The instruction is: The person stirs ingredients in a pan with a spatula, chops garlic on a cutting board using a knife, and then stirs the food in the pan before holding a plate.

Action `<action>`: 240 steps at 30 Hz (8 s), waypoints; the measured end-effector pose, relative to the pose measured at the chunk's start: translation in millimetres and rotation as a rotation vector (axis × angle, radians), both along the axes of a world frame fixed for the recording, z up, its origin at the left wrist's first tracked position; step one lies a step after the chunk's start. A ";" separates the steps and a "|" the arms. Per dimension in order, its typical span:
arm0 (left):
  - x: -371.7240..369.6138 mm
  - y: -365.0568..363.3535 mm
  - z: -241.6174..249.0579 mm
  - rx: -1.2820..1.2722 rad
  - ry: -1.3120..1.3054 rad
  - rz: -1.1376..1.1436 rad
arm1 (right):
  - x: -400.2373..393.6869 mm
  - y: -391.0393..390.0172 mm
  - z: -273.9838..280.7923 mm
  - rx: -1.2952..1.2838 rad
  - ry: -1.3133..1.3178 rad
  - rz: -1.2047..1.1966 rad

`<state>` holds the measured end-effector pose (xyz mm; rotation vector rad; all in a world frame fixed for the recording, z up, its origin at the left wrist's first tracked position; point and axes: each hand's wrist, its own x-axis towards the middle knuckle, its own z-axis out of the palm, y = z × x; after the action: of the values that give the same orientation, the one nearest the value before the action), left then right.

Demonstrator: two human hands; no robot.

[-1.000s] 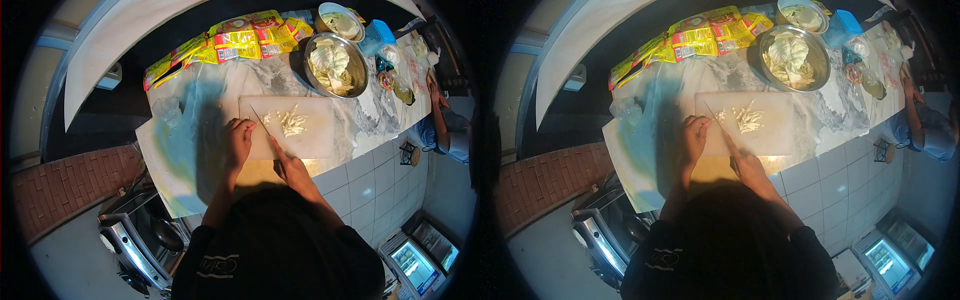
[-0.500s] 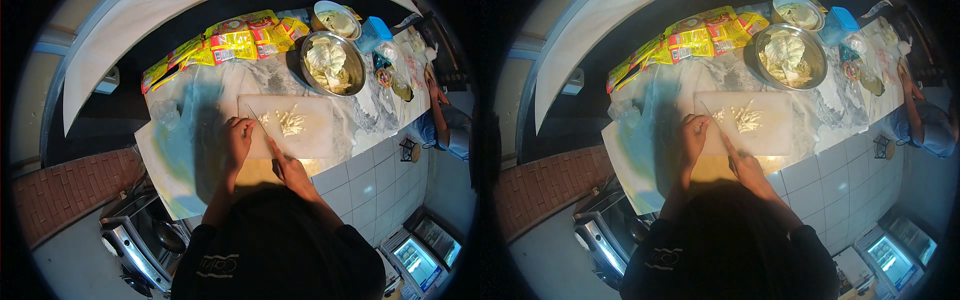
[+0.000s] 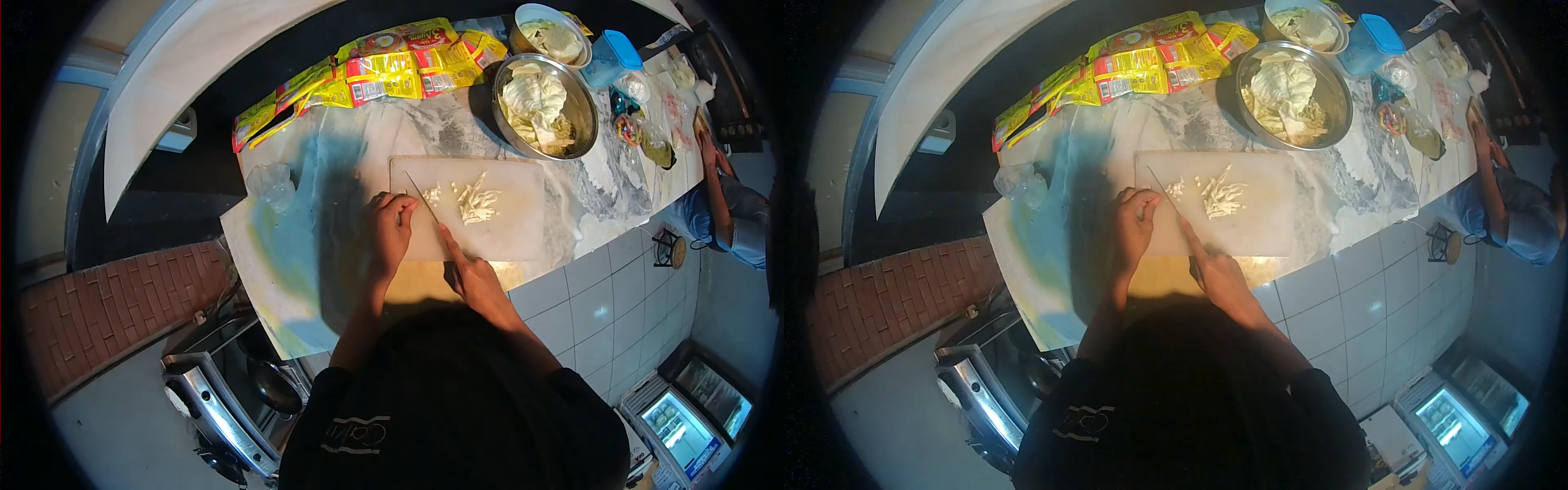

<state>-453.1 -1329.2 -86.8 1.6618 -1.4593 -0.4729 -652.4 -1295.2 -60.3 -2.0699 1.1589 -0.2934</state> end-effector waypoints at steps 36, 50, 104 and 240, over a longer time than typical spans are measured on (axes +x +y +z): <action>1.8 -5.3 -7.0 -0.006 0.070 -0.009 | -4.0 -0.9 -3.7 0.140 -0.140 -0.091; 3.4 -3.1 -9.7 0.012 0.084 0.003 | -1.8 2.6 -5.3 0.054 -0.116 -0.079; -1.4 -7.1 -9.9 -0.004 0.124 -0.012 | -3.3 -3.2 -4.0 0.095 -0.097 -0.062; 17.0 -8.2 5.1 0.049 0.117 -0.009 | 5.3 7.7 3.1 0.153 -0.144 -0.120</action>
<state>-436.1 -1337.4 -81.7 1.6380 -1.3796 -0.6049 -647.1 -1287.5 -57.2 -1.8199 1.1815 -0.3916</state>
